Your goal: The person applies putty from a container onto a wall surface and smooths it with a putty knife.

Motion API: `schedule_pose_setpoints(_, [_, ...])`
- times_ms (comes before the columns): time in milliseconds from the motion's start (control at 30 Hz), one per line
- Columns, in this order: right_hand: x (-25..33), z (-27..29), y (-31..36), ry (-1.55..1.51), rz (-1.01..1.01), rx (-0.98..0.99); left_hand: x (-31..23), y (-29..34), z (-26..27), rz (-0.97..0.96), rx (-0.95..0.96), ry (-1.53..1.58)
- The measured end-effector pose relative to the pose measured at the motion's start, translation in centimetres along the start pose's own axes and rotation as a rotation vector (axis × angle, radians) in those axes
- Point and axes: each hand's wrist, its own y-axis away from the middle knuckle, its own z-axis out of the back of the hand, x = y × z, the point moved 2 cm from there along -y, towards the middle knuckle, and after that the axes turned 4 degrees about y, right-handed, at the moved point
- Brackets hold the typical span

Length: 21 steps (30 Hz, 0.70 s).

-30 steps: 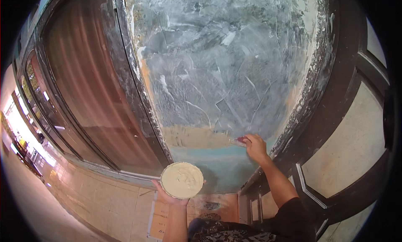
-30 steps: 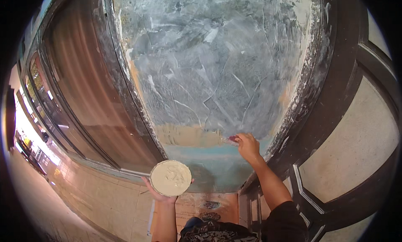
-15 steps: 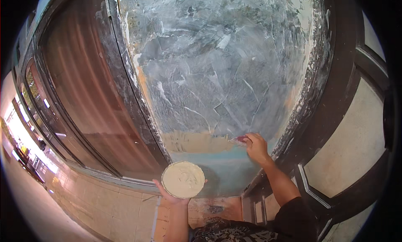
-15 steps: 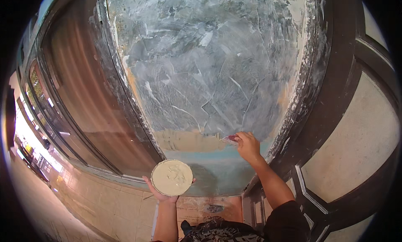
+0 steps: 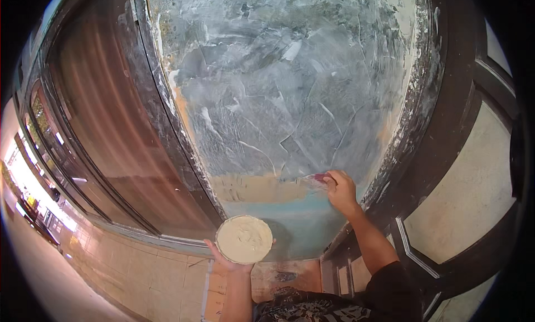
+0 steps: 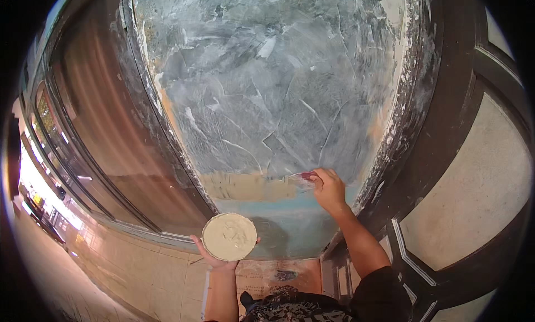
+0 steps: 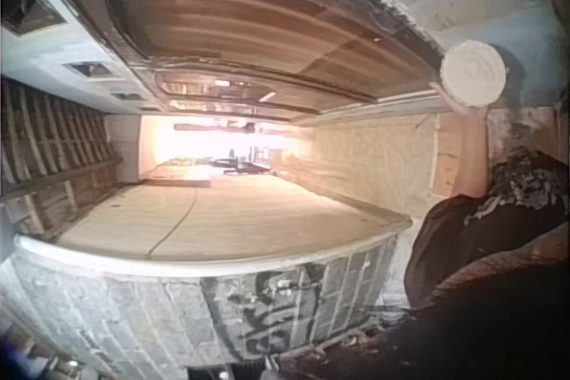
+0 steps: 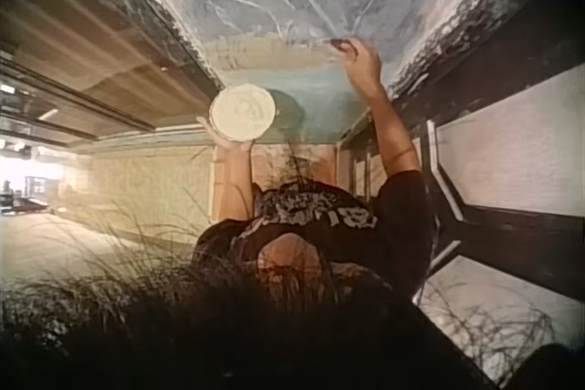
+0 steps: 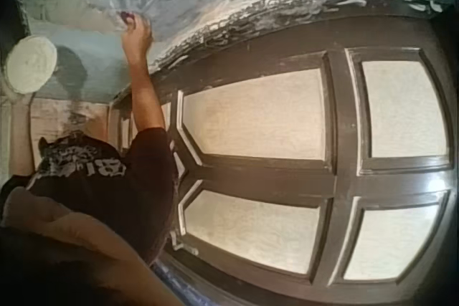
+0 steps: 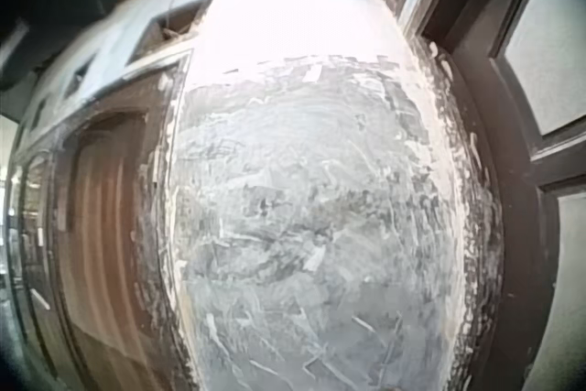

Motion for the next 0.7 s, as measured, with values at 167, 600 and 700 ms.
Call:
schedule_pose_setpoints(167, [-2.1, -0.9, 2.4, 0.035, 0.056, 0.129, 0.5, 0.3, -0.1, -0.022, -0.055, 0.040])
schedule_pose_setpoints(600, [-1.3, -0.6, 1.6, -0.043, 0.019, 0.017, 1.0, 0.7, -0.6, -0.046, -0.051, 0.055])
schedule_pose_setpoints(700, [-2.8, -2.2, 3.5, 0.036, 0.115, 0.088, 1.4, 0.7, -0.4, -0.030, -0.077, 0.033])
